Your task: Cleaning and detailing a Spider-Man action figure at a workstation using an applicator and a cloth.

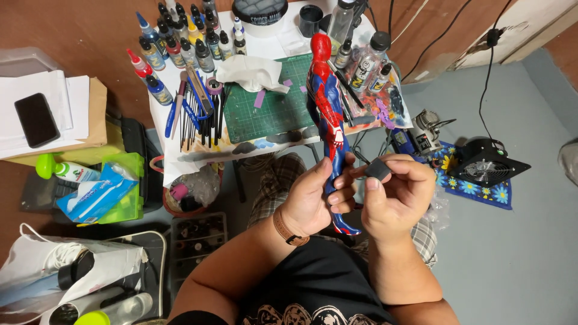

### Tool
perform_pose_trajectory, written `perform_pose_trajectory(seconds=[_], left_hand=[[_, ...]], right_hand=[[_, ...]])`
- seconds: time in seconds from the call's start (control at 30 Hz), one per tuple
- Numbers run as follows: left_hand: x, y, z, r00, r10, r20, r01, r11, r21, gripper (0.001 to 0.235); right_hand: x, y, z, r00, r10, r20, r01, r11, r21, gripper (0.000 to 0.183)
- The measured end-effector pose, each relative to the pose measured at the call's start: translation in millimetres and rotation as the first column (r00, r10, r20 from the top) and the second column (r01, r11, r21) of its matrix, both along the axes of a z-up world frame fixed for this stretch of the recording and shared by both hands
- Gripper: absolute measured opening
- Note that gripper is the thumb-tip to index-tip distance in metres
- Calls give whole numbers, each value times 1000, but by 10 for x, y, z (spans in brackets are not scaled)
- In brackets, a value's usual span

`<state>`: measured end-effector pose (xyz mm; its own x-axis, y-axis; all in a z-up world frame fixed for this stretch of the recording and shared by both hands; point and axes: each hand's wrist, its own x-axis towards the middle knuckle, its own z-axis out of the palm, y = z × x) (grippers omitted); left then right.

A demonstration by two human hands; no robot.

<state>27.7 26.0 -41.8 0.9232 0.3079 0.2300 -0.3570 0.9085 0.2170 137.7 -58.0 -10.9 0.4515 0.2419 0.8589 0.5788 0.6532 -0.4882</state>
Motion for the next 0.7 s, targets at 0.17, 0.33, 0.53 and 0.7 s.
perform_pose_trajectory(seconds=[0.17,0.33,0.53,0.7], left_hand=[[3,15,-6,1000,7,8,-7,1000,18,41],[16,39,-60,1000,0,29,-1,999,33,42],[7,73,-83,997,-31,64,29,999,43,42],[-2,85,-127,999,-28,37,26,999,45,42]], right_hand=[[-24,28,6,1000,0,5,0,1000,11,31],[-70,35,63,1000,4,-7,-4,1000,20,30],[-108,49,122,999,31,-19,-31,999,18,30],[-151,75,135,998,60,-23,-59,997,45,29]])
